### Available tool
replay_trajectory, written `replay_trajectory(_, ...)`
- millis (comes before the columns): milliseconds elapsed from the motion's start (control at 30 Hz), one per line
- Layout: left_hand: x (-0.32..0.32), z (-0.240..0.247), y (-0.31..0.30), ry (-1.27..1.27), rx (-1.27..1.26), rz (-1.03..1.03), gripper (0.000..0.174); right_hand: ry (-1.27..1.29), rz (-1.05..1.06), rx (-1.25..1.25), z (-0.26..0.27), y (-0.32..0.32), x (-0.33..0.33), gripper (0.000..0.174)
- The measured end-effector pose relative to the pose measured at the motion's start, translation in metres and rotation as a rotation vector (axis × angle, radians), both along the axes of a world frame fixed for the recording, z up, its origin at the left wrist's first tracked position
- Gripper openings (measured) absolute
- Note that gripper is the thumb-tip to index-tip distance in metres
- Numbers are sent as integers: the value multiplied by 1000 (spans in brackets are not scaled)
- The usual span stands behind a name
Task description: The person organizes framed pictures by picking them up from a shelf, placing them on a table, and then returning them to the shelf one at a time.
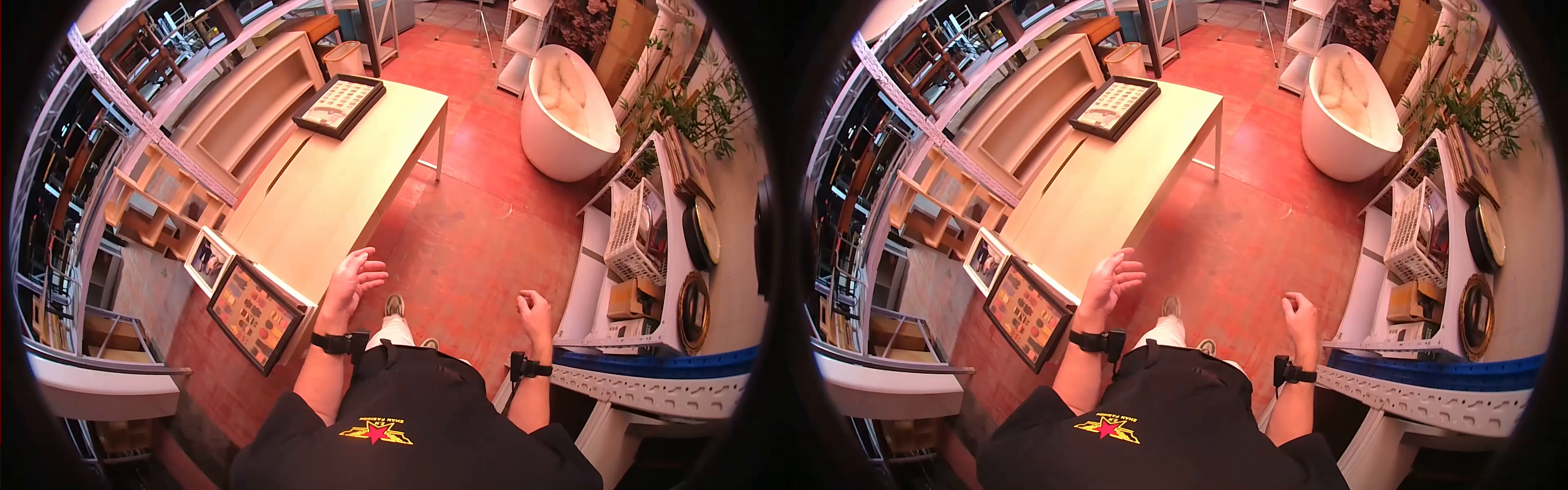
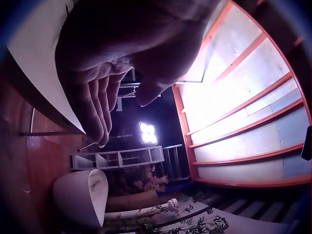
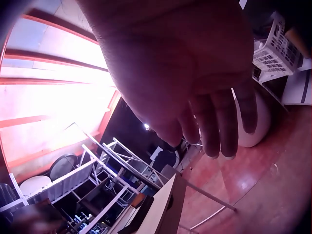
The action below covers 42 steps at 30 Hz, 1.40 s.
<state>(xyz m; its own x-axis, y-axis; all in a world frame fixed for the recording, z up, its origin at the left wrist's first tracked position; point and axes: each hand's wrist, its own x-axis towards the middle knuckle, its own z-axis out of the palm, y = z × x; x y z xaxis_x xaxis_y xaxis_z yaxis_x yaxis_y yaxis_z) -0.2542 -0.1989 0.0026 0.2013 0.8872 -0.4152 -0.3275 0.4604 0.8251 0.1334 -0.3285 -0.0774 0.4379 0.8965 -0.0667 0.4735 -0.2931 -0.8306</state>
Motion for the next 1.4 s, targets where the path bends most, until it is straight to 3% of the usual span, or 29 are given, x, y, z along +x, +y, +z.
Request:
replay_trajectory(233,1,-16,61,-13,-28,32,40,-35,-2,-7,-12,49,10,23)
replay_trajectory(467,2,-37,161,-36,-83,22,41,-87,15,-69,-12,133,16,24)
replay_trajectory(800,-27,-52,268,-71,-110,54,43,-156,142,-97,48,290,-42,29)
replay_trajectory(1400,-120,-81,245,-38,-230,529,36,-289,662,-209,25,471,-124,37)
